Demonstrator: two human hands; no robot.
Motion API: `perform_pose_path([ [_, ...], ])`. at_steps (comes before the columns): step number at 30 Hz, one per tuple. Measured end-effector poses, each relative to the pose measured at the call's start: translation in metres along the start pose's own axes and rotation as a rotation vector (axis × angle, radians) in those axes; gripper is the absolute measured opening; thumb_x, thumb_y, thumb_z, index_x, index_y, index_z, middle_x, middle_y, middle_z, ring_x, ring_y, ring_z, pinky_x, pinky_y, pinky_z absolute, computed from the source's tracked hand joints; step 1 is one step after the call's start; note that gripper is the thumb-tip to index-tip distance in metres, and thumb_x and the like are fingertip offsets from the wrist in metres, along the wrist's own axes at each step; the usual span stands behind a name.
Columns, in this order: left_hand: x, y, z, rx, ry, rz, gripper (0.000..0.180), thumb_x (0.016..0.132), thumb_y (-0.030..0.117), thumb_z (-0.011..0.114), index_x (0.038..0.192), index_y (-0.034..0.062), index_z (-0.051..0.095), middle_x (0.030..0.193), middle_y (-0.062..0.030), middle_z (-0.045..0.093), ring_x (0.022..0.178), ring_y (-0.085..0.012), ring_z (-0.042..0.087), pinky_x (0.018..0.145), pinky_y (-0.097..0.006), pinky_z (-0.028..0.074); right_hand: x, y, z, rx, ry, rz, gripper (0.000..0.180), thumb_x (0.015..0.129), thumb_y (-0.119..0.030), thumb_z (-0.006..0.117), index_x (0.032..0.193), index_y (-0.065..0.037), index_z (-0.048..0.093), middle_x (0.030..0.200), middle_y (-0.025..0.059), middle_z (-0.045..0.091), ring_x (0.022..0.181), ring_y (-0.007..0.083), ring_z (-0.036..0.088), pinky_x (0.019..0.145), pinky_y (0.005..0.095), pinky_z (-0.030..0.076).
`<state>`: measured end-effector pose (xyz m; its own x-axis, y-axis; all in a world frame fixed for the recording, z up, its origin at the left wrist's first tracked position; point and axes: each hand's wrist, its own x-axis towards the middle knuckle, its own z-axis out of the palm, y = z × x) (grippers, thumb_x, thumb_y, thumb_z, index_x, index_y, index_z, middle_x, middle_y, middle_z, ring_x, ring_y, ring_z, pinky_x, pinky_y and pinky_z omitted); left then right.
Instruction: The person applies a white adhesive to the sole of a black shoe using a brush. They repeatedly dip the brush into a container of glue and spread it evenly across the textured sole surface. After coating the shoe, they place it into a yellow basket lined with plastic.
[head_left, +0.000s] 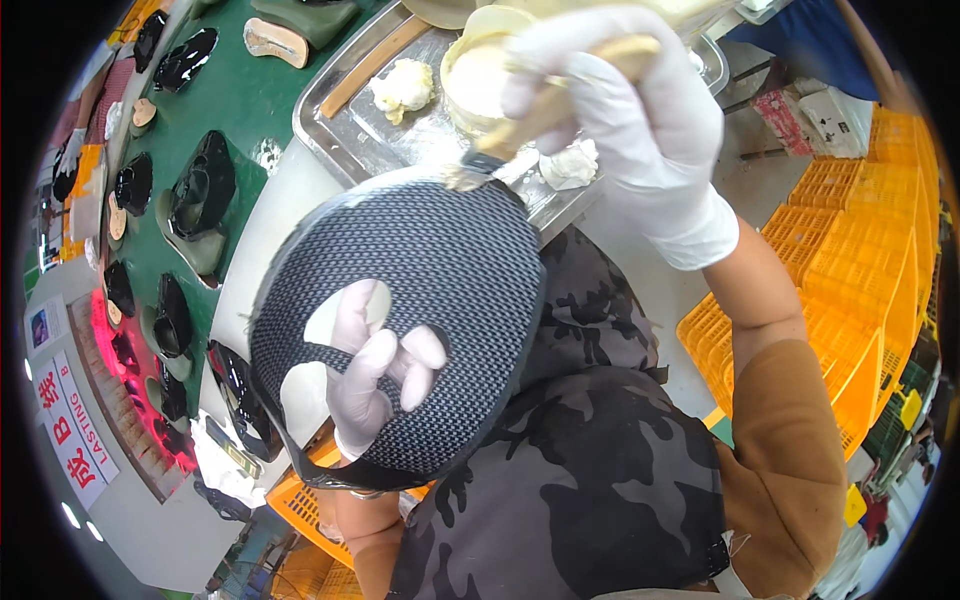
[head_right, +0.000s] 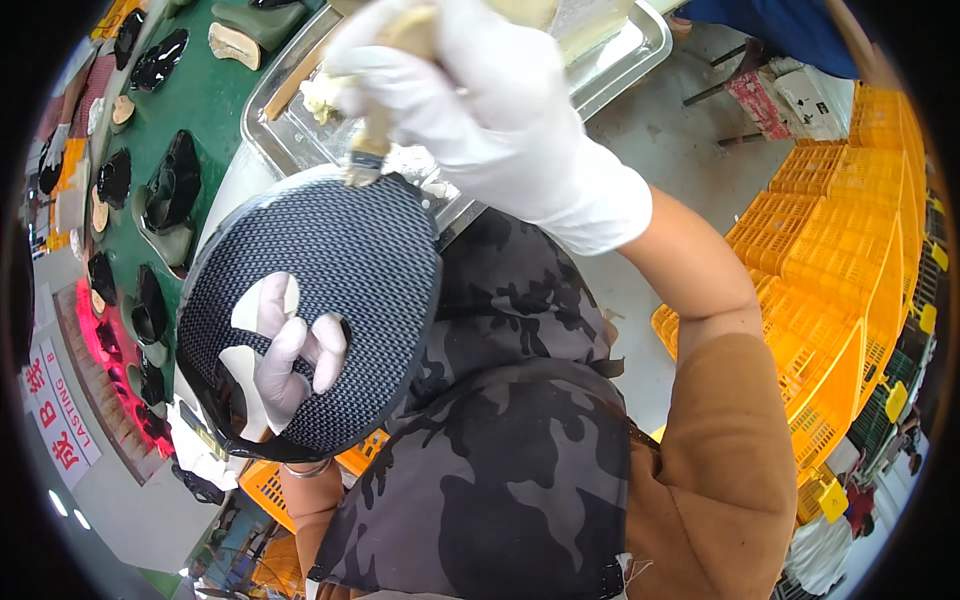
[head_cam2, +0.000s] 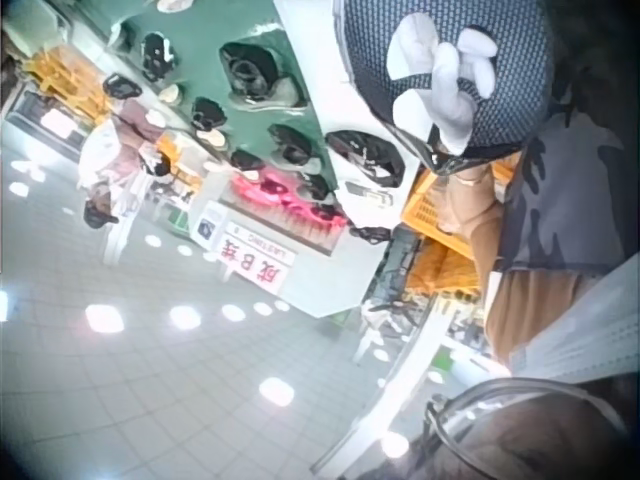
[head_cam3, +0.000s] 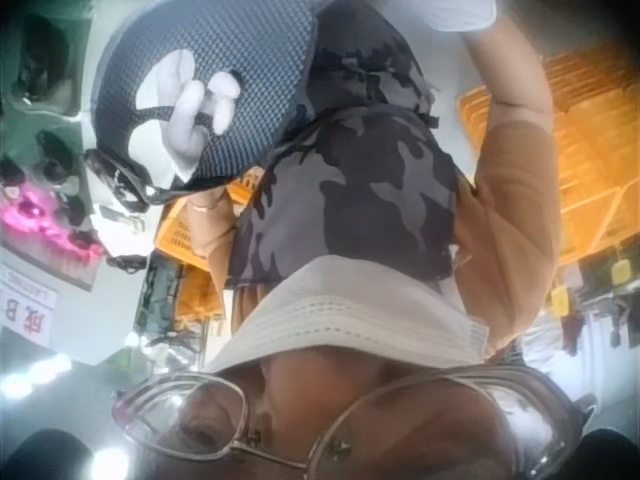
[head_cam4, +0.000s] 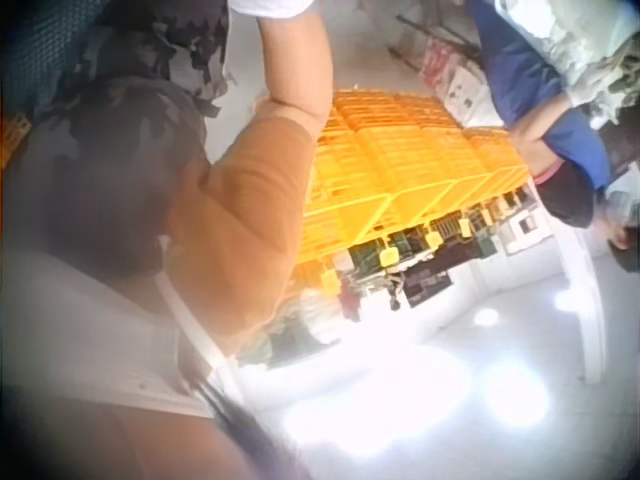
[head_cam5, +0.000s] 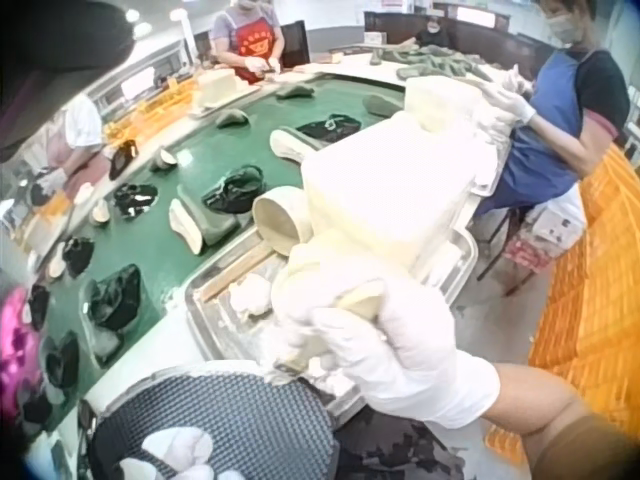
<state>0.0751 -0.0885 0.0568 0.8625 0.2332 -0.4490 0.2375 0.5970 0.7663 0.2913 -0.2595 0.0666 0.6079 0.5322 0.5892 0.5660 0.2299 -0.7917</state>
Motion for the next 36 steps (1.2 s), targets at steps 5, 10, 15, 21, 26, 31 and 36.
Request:
perform_pose_path([
  [5, 0.004, -0.015, -0.010, 0.054, -0.022, 0.142, 0.055, 0.091, 0.017, 0.038, 0.139, 0.0057, 0.014, 0.087, -0.0193, 0.060, 0.051, -0.0136, 0.047, 0.047, -0.021, 0.039, -0.029, -0.006, -0.008, -0.033, 0.092, 0.138, 0.021, 0.097, -0.018, 0.038, 0.101, 0.000, 0.048, 0.084, 0.0098, 0.062, 0.070, 0.0107, 0.061, 0.055, 0.0186, 0.049],
  [10, 0.000, -0.020, -0.005, 0.108, -0.008, 0.180, 0.054, 0.091, 0.017, 0.039, 0.139, 0.0076, 0.017, 0.087, -0.0204, 0.060, 0.052, -0.0148, 0.048, 0.051, -0.022, 0.041, -0.003, -0.011, 0.002, -0.008, 0.222, -0.052, 0.022, 0.097, -0.019, 0.039, 0.103, 0.001, 0.049, 0.081, 0.0111, 0.062, 0.061, 0.0110, 0.059, 0.052, 0.0184, 0.048],
  [15, -0.010, -0.021, -0.004, 0.146, -0.025, 0.222, 0.051, 0.091, 0.017, 0.038, 0.139, 0.0140, 0.023, 0.087, -0.0219, 0.059, 0.052, -0.0154, 0.047, 0.050, -0.022, 0.040, 0.028, 0.012, 0.037, 0.395, 0.248, -0.110, 0.013, 0.090, -0.005, 0.051, 0.101, 0.002, 0.053, 0.083, 0.0096, 0.062, 0.062, 0.0110, 0.059, 0.053, 0.0196, 0.047],
  [21, -0.007, -0.029, -0.012, 0.027, -0.006, 0.325, 0.048, 0.093, 0.015, 0.036, 0.140, 0.0185, 0.024, 0.090, -0.0207, 0.060, 0.050, -0.0149, 0.046, 0.051, -0.022, 0.040, -0.017, 0.001, 0.010, 0.093, 0.287, 0.194, 0.018, 0.096, -0.013, 0.041, 0.103, 0.000, 0.051, 0.082, 0.0108, 0.062, 0.059, 0.0111, 0.058, 0.050, 0.0195, 0.049],
  [26, -0.002, -0.038, -0.009, -0.083, -0.012, 0.393, 0.050, 0.093, 0.018, 0.034, 0.141, 0.0194, 0.024, 0.101, -0.0213, 0.058, 0.057, -0.0173, 0.050, 0.058, -0.025, 0.043, -0.022, -0.006, 0.007, 0.130, 0.388, 0.149, 0.018, 0.096, -0.014, 0.039, 0.103, 0.000, 0.048, 0.084, 0.0125, 0.061, 0.061, 0.0125, 0.060, 0.051, 0.0204, 0.050],
  [31, -0.001, -0.040, -0.013, 0.010, -0.056, 0.489, 0.051, 0.092, 0.024, 0.034, 0.142, 0.0188, 0.024, 0.108, -0.0215, 0.055, 0.065, -0.0215, 0.054, 0.066, -0.028, 0.047, -0.001, -0.002, 0.027, 0.320, 0.391, 0.159, 0.012, 0.091, -0.006, 0.048, 0.101, 0.002, 0.049, 0.086, 0.0127, 0.062, 0.066, 0.0125, 0.061, 0.051, 0.0198, 0.049],
  [36, 0.003, -0.034, 0.002, -0.168, 0.047, 0.508, 0.054, 0.090, 0.015, 0.043, 0.141, 0.0222, 0.025, 0.110, -0.0136, 0.054, 0.073, -0.0204, 0.049, 0.060, -0.026, 0.043, -0.027, -0.013, 0.026, 0.264, 0.356, 0.214, 0.017, 0.096, -0.013, 0.038, 0.102, 0.000, 0.047, 0.080, 0.0133, 0.061, 0.059, 0.0132, 0.058, 0.048, 0.0197, 0.047],
])
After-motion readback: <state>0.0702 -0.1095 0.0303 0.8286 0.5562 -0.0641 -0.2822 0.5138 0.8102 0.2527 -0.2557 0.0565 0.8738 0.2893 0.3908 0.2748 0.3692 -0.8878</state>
